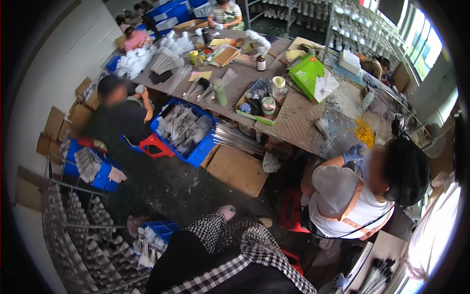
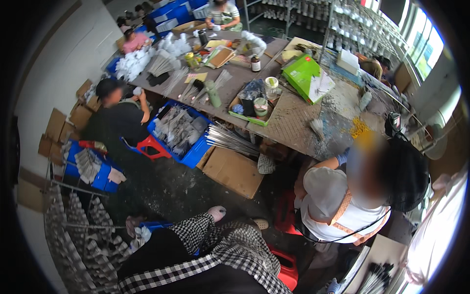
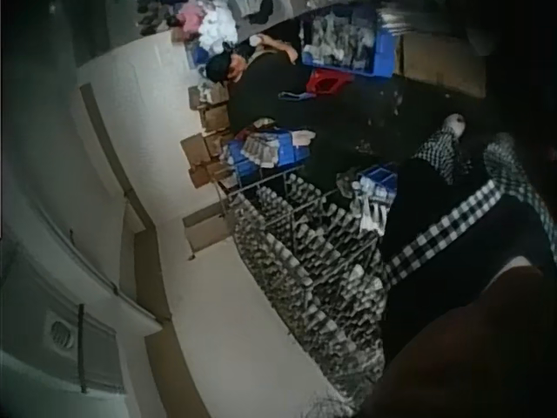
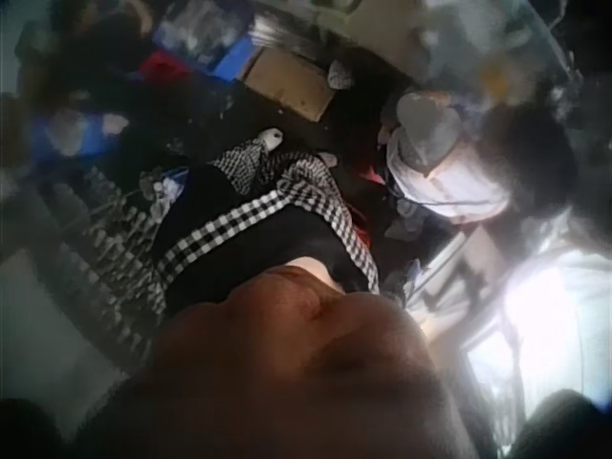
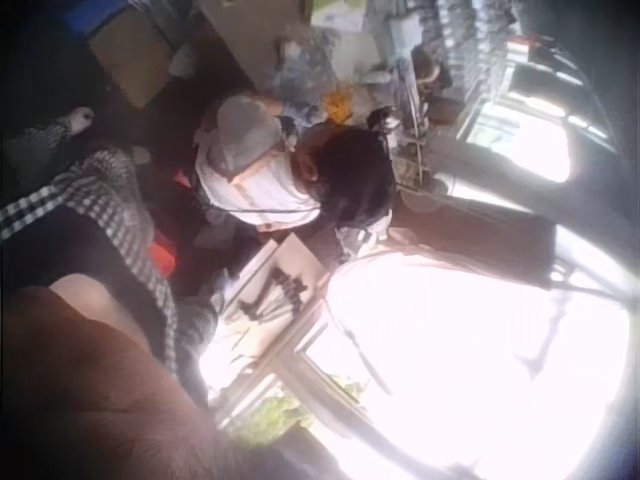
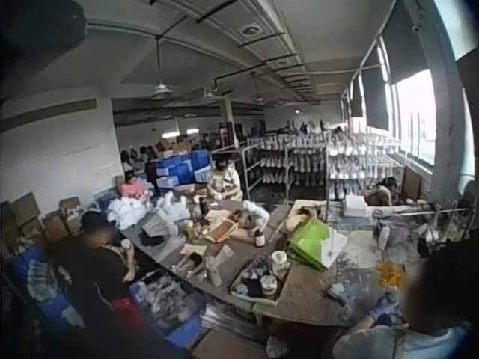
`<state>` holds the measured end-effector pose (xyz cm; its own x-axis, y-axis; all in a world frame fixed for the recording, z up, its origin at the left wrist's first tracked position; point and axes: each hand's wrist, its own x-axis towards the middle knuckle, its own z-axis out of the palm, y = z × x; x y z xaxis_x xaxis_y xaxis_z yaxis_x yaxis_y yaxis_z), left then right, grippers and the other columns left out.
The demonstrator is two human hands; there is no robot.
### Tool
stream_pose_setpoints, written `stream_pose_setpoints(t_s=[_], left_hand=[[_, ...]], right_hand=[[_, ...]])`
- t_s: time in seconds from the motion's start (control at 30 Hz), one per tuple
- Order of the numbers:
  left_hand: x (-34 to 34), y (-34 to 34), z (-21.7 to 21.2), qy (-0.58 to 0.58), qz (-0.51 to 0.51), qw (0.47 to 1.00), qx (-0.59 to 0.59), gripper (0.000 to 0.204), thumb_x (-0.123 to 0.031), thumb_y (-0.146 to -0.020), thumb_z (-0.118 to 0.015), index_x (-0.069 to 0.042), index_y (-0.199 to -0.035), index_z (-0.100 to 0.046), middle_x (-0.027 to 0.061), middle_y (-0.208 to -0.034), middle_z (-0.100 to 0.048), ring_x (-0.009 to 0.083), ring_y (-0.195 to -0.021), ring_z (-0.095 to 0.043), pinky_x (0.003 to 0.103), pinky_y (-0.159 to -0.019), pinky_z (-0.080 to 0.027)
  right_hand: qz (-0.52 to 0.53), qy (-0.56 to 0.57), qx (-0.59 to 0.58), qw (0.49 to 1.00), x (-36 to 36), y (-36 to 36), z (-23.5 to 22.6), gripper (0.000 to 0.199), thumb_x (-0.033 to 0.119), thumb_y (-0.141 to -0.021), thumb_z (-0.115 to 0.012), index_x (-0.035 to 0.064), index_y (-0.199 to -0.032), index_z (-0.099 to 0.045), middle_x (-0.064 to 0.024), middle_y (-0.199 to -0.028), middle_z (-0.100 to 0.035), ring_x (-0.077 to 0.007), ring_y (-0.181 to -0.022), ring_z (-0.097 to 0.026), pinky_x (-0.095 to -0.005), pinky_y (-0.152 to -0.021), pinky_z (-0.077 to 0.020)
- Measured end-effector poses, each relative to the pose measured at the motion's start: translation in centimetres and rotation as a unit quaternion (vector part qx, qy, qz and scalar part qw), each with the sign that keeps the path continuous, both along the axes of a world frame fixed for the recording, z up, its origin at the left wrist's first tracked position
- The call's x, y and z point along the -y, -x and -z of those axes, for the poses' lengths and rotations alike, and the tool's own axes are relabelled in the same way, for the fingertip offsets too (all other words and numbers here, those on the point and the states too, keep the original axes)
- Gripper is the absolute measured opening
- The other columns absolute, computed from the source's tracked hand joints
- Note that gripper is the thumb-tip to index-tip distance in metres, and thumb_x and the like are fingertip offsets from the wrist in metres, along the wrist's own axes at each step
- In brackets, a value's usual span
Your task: The recorder dips bundles of shuttlecock feathers into black adhesive to assemble them.
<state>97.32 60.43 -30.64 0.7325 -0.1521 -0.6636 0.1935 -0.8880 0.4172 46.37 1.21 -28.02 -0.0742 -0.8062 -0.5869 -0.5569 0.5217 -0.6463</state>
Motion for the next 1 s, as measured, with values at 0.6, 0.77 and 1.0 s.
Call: stream_pose_setpoints(t_s=[0.6,0.77,1.0], left_hand=[[-7.5,15.2,-2.9,-0.011,0.037,0.998,-0.046,0.037,-0.030,-0.084,-0.064,-0.012,-0.117,-0.068,0.0124,-0.111,-0.070,0.0264,-0.101,-0.067,0.036,-0.089,-0.052],[-5.8,15.2,0.0,0.028,0.085,0.996,-0.020,0.037,-0.032,-0.085,-0.063,-0.014,-0.117,-0.068,0.0126,-0.113,-0.069,0.0280,-0.106,-0.065,0.037,-0.093,-0.050],[-0.5,12.8,0.5,0.035,0.036,0.998,-0.047,0.036,-0.034,-0.087,-0.062,-0.014,-0.117,-0.068,0.0110,-0.116,-0.068,0.0266,-0.110,-0.063,0.036,-0.096,-0.048]], right_hand=[[0.002,0.077,-0.029,0.997,9.8,7.5,4.3,0.053,0.036,-0.094,-0.057,0.0437,-0.139,-0.030,-0.0047,-0.060,-0.042,-0.0204,-0.041,-0.039,-0.0372,-0.036,-0.0297],[-0.009,0.104,-0.009,0.995,11.1,6.7,5.3,0.080,0.016,-0.092,-0.055,0.0481,-0.149,-0.008,-0.0088,-0.062,-0.047,-0.0224,-0.041,-0.043,-0.0347,-0.036,-0.0340],[0.010,0.061,-0.015,0.998,13.5,5.2,3.7,0.079,0.017,-0.092,-0.055,0.0478,-0.149,-0.010,-0.0101,-0.062,-0.048,-0.0238,-0.041,-0.045,-0.0364,-0.036,-0.0362]])
